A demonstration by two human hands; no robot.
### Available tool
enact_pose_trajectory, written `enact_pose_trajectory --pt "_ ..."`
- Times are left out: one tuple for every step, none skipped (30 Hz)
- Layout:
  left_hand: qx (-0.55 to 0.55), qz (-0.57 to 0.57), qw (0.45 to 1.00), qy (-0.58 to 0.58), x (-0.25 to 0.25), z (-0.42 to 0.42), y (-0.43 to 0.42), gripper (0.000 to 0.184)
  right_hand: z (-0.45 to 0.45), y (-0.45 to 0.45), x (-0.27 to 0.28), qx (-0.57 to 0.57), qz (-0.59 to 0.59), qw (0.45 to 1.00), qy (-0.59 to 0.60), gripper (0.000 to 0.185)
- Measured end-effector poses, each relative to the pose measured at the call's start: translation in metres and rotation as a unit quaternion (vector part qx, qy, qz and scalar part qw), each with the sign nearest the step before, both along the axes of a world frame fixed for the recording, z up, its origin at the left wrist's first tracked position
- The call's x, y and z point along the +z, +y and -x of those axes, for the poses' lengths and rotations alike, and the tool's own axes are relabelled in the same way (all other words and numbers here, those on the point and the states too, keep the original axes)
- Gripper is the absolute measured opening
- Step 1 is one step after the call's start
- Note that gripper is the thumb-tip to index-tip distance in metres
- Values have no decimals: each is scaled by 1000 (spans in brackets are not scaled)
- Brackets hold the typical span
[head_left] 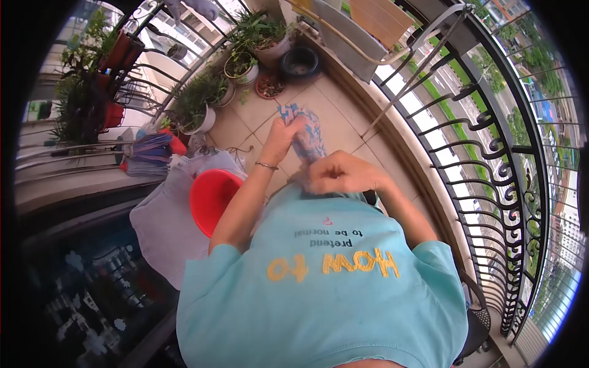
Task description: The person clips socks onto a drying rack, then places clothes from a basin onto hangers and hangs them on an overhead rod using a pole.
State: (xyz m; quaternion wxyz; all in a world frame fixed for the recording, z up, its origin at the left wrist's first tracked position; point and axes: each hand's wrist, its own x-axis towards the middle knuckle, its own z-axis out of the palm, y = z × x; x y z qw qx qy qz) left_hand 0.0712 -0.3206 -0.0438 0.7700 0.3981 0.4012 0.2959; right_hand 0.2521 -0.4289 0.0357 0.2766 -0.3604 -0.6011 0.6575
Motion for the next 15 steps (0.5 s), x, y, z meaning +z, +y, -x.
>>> enact_pose_trajectory --pt "4 -53 999 9 21 -5 -2 15 -7 1 -9 -29 67 997 20 29" --pt "8 -107 994 19 39 -12 -6 16 -14 3 -17 -104 92 989 42 32" --pt "12 -159 987 28 47 -18 -11 17 -20 5 -23 -179 116 975 63 37" --pt "-16 -175 982 65 48 -20 -16 21 -24 8 -29 -253 141 953 85 41" --pt "-33 -197 977 75 49 -26 -26 20 -26 11 -34 -272 138 948 93 41" --pt "-51 -219 971 84 53 -33 -36 20 -25 17 -36 -292 134 942 100 42" --pt "-70 -243 963 93 55 -41 -41 20 -26 24 -37 -312 129 935 107 42" --pt "-80 -250 958 117 43 -44 -44 20 -26 31 -37 -295 127 945 67 33" --pt "-53 -201 973 100 41 -44 -43 19 -28 35 -47 -301 140 938 98 29" --pt "-25 -151 985 82 40 -43 -41 18 -28 39 -60 -307 154 930 130 26" --pt "4 -102 993 64 39 -40 -39 18 -30 41 -73 -310 168 922 161 23" --pt "13 -59 998 14 38 -32 -31 17 -31 41 -71 -331 205 881 268 17" --pt "64 -26 997 -39 36 -24 -26 19 -34 40 -68 -327 204 875 293 17" --pt "116 5 989 -93 34 -18 -21 21 -41 40 -65 -321 202 869 317 16" --pt "168 33 974 -149 32 -11 -16 24 -48 43 -62 -313 199 864 340 16"
